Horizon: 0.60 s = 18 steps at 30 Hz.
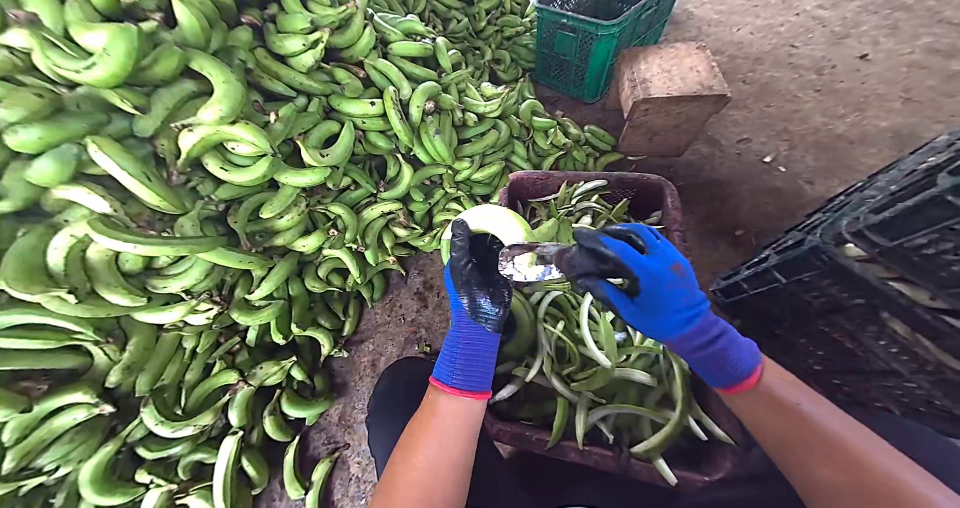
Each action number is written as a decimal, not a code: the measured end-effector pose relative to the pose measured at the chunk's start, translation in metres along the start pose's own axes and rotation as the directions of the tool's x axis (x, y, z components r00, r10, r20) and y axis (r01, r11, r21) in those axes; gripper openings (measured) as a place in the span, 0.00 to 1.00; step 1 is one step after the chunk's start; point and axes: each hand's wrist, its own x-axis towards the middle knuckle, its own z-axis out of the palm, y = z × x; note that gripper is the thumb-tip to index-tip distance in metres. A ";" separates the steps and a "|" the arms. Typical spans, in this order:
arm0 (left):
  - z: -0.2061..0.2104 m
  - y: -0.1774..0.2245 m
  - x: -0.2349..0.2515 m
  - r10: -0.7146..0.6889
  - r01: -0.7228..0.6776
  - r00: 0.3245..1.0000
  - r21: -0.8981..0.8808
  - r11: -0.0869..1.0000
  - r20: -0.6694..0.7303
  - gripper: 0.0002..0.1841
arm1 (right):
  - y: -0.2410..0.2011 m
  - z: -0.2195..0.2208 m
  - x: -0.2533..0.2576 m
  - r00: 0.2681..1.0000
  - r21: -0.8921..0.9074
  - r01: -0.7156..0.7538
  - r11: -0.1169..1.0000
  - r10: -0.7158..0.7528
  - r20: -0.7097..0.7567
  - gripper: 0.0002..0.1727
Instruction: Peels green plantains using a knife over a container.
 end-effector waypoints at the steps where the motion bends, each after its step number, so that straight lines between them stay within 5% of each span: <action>1: 0.000 -0.001 -0.001 0.009 -0.009 0.999 -0.023 1.000 0.036 0.18 | -0.001 -0.003 0.001 1.000 -0.013 -0.004 1.000 0.004 0.011 0.30; 9: 0.008 -0.008 -0.013 0.084 -0.092 0.923 0.005 0.996 0.375 0.17 | -0.007 -0.023 0.008 0.967 0.086 -0.213 0.973 0.197 0.158 0.29; 12: 0.003 -0.003 -0.011 -0.025 -0.055 0.923 0.195 0.979 0.383 0.19 | 0.003 -0.026 0.006 0.981 0.080 -0.119 0.990 0.104 0.166 0.32; 15: 0.004 -0.010 -0.013 -0.096 -0.001 0.986 0.574 0.819 0.138 0.21 | 0.012 -0.019 0.005 0.987 -0.039 -0.054 0.998 0.059 0.150 0.31; 18: 0.000 -0.018 -0.013 -0.091 -0.093 0.980 0.809 0.580 0.178 0.21 | 0.010 -0.018 0.009 0.914 -0.020 -0.285 0.958 0.278 0.296 0.28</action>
